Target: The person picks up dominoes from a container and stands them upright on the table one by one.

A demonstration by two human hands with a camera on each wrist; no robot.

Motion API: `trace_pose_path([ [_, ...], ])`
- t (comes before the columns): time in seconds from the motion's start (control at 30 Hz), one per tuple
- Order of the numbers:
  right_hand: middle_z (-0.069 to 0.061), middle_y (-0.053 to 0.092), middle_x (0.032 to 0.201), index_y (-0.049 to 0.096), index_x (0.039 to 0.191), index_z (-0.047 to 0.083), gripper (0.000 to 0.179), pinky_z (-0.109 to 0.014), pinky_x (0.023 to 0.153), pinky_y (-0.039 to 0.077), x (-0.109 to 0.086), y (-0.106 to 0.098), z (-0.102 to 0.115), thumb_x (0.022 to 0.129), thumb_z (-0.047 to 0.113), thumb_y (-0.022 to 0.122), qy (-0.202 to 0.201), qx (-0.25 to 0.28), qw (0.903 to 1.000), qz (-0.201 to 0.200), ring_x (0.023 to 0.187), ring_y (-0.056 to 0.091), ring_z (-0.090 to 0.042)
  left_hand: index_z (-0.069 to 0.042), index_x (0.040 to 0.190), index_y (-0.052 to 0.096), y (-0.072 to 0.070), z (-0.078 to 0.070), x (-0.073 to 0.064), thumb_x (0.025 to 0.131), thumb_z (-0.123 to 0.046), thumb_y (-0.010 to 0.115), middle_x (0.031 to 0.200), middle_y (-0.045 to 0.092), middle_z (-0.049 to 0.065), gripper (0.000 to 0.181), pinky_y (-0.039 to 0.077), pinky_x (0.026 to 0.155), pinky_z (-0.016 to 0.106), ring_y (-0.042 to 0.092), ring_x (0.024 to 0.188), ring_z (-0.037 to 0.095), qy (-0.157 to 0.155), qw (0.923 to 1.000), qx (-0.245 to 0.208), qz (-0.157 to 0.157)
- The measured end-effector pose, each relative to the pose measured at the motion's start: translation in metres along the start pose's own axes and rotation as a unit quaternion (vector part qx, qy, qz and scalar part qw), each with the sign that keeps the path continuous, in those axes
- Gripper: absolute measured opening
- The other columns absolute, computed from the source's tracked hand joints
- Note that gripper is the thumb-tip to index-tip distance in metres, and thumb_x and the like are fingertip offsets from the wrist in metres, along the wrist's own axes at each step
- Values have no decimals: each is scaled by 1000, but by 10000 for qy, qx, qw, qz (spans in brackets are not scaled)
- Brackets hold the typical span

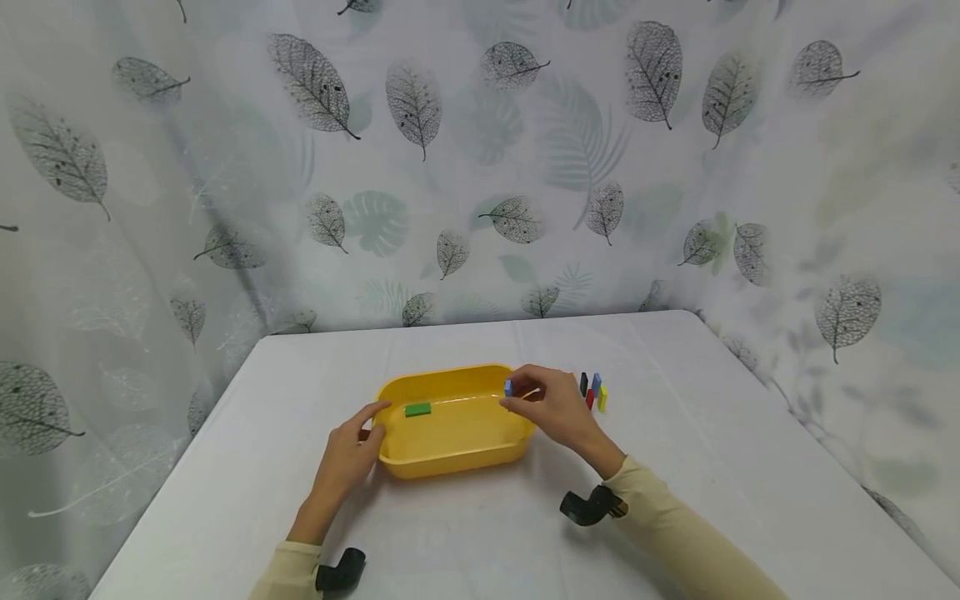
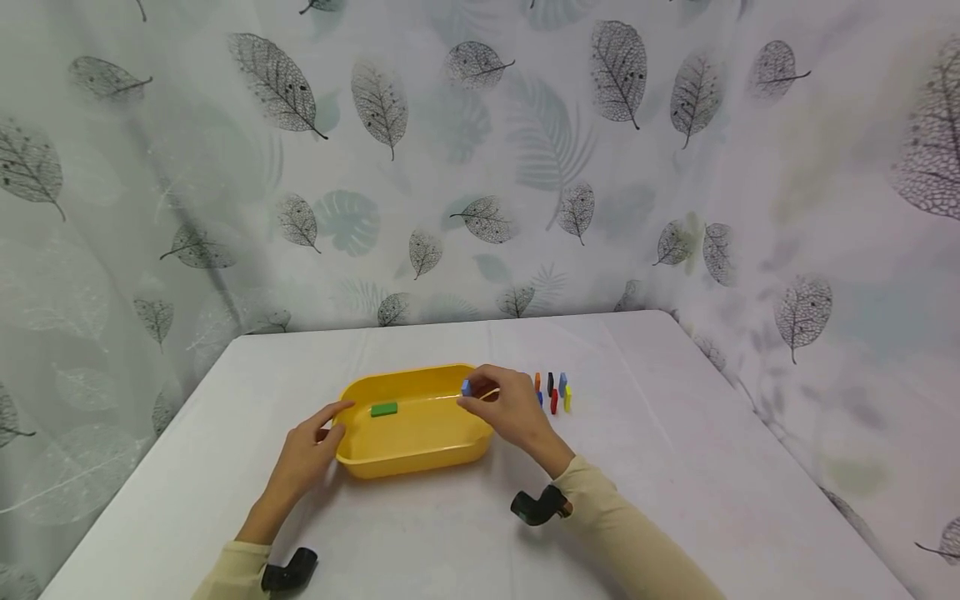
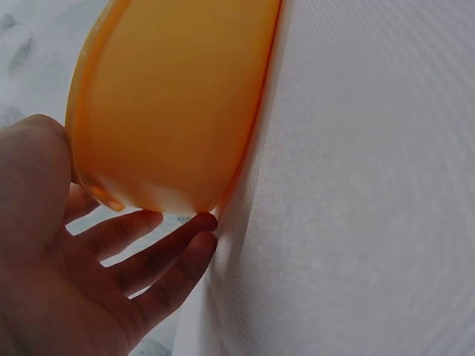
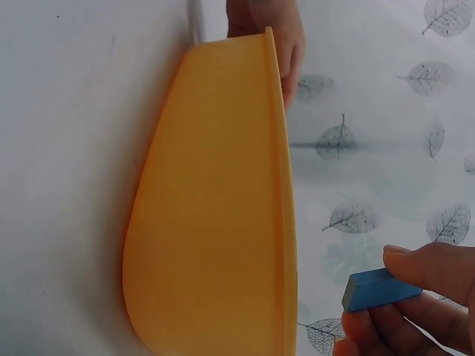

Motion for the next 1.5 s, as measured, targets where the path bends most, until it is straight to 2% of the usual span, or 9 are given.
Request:
trace_pose_path([
  [0.47, 0, 73, 97, 75, 109, 3, 24, -33, 79, 61, -9, -19, -10, 88, 11, 84, 98, -479, 9987, -105, 87, 68, -18, -14, 144, 63, 0, 0, 0, 104, -15, 54, 135, 65, 20, 41, 59, 77, 40, 67, 100, 31, -29, 10000, 14, -27],
  [1.07, 1, 73, 97, 75, 103, 7, 20, -29, 76, 61, -21, -39, -22, 86, 10, 86, 48, -537, 9980, -325, 85, 70, -16, -14, 144, 63, -1, -1, -1, 104, -15, 54, 136, 64, 20, 41, 59, 77, 40, 66, 101, 32, -50, 10000, 26, -34],
  [1.5, -1, 73, 96, 76, 107, 4, 26, -31, 79, 60, -29, -39, -46, 85, 11, 87, 515, -591, 9966, -236, 88, 69, -18, -14, 144, 63, 0, 0, -1, 104, -16, 53, 136, 64, 20, 41, 59, 78, 42, 66, 102, 33, -80, 9999, 63, -25],
])
Point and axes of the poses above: each hand's wrist, its own x-axis towards the middle knuckle, its own y-axis out of the palm, z = x × y, the point moved 9 cm from there along x, towards the middle knuckle
